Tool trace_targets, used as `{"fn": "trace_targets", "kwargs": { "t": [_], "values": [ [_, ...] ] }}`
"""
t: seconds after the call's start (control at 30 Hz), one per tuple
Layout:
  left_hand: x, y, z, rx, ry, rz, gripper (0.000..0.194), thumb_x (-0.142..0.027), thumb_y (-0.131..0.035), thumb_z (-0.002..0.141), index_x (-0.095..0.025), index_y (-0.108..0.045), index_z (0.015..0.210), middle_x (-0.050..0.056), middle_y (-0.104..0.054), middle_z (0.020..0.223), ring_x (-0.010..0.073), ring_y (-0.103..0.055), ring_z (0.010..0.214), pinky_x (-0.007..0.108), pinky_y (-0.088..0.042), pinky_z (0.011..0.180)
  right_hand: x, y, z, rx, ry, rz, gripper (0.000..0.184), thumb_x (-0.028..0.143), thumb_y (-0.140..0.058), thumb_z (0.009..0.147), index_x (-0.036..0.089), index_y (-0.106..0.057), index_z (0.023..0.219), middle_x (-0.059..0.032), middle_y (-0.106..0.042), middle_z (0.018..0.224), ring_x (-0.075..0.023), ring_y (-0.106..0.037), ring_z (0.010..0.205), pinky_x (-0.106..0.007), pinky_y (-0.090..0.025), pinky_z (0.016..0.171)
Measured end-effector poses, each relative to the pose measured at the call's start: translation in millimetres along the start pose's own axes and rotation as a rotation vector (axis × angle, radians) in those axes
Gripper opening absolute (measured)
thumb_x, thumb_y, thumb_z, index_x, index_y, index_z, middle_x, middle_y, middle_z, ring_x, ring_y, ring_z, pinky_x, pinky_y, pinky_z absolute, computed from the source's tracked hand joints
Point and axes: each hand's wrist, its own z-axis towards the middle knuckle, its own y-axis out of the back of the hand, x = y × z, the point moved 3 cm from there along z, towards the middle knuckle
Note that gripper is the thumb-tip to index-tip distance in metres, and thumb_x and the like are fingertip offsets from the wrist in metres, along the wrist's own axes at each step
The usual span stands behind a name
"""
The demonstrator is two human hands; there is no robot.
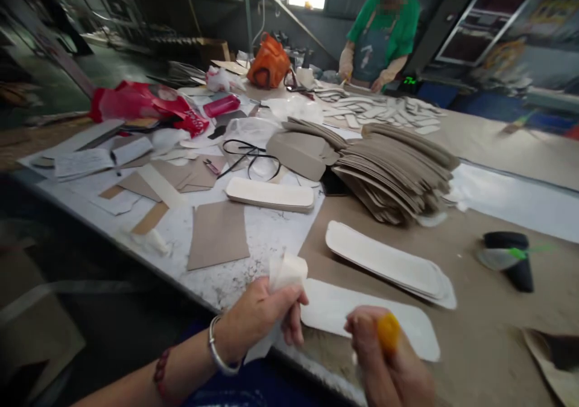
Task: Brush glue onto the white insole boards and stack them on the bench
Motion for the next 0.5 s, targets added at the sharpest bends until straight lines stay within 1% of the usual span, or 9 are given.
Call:
{"fn": "trace_targets", "kwargs": {
  "t": [0.07,0.13,0.17,0.2,0.23,0.27,0.33,0.4,0.5],
  "values": [
    [0.1,-6.7,-9.1,0.036,0.005,-0.076,0.036,-0.052,-0.06,0.065,-0.016,-0.062,0.066,0.002,-0.061,0.05,0.0135,-0.058,0.044,0.025,-0.048,0.048,6.5,-25.5,2.2,0.209,-0.145,0.15,0.045,0.064,-0.064,0.075,0.02,-0.063,0.078,-0.0018,-0.059,0.06,-0.0155,-0.05,0.045,-0.028,-0.041,0.042],
    [3.3,-10.3,-16.2,0.058,0.009,-0.127,0.04,-0.054,-0.066,0.064,-0.014,-0.066,0.066,0.004,-0.064,0.055,0.0128,-0.059,0.048,0.025,-0.05,0.052,13.4,-47.8,2.5,0.418,-0.262,0.37,0.045,0.065,-0.067,0.071,0.021,-0.055,0.071,0.0037,-0.049,0.048,-0.0133,-0.044,0.038,-0.027,-0.04,0.038],
    [5.7,-10.6,-18.3,0.059,0.011,-0.147,0.041,-0.054,-0.069,0.063,-0.013,-0.067,0.066,0.004,-0.065,0.056,0.0123,-0.06,0.049,0.024,-0.05,0.053,16.3,-55.8,2.5,0.487,-0.309,0.477,0.045,0.064,-0.068,0.071,0.022,-0.05,0.069,0.0057,-0.045,0.045,-0.0132,-0.043,0.037,-0.028,-0.041,0.038],
    [8.4,-10.0,-19.5,0.053,0.011,-0.165,0.041,-0.054,-0.072,0.062,-0.013,-0.068,0.066,0.004,-0.066,0.058,0.0121,-0.06,0.051,0.023,-0.05,0.054,18.4,-61.1,2.6,0.521,-0.334,0.549,0.046,0.062,-0.07,0.069,0.023,-0.046,0.068,0.0068,-0.043,0.044,-0.0129,-0.042,0.036,-0.028,-0.042,0.038],
    [11.2,-9.0,-19.8,0.041,0.012,-0.181,0.041,-0.052,-0.074,0.062,-0.013,-0.069,0.067,0.004,-0.066,0.058,0.012,-0.06,0.052,0.023,-0.049,0.054,19.4,-64.0,2.9,0.523,-0.342,0.581,0.046,0.061,-0.071,0.068,0.023,-0.045,0.067,0.0072,-0.042,0.043,-0.0126,-0.041,0.036,-0.028,-0.042,0.037],
    [14.1,-7.8,-19.6,0.026,0.016,-0.196,0.04,-0.051,-0.076,0.06,-0.012,-0.07,0.069,0.004,-0.067,0.059,0.0122,-0.06,0.053,0.022,-0.049,0.054,19.3,-64.8,3.2,0.494,-0.328,0.575,0.045,0.06,-0.072,0.068,0.023,-0.046,0.067,0.0069,-0.043,0.044,-0.0122,-0.041,0.036,-0.027,-0.041,0.037],
    [19.1,-6.6,-18.5,0.005,0.029,-0.218,0.04,-0.049,-0.08,0.058,-0.012,-0.072,0.074,0.004,-0.068,0.06,0.0128,-0.061,0.054,0.023,-0.049,0.055,16.7,-62.3,3.6,0.393,-0.25,0.494,0.044,0.059,-0.073,0.067,0.021,-0.049,0.065,0.0056,-0.046,0.046,-0.0114,-0.042,0.038,-0.025,-0.039,0.036],
    [23.1,-7.1,-17.3,-0.013,0.045,-0.226,0.041,-0.048,-0.081,0.055,-0.012,-0.073,0.073,0.004,-0.069,0.06,0.0138,-0.061,0.054,0.025,-0.051,0.057,11.9,-57.9,2.9,0.293,-0.16,0.404,0.042,0.057,-0.071,0.07,0.021,-0.051,0.063,0.0051,-0.047,0.049,-0.0111,-0.042,0.041,-0.024,-0.038,0.037],
    [27.4,-8.7,-15.5,-0.063,0.045,-0.218,0.039,-0.046,-0.083,0.051,-0.013,-0.072,0.069,0.004,-0.069,0.058,0.015,-0.06,0.055,0.026,-0.051,0.059,5.4,-52.3,2.3,0.215,-0.05,0.291,0.039,0.053,-0.064,0.077,0.021,-0.051,0.059,0.0049,-0.044,0.05,-0.0107,-0.04,0.044,-0.023,-0.036,0.039]
  ]
}}
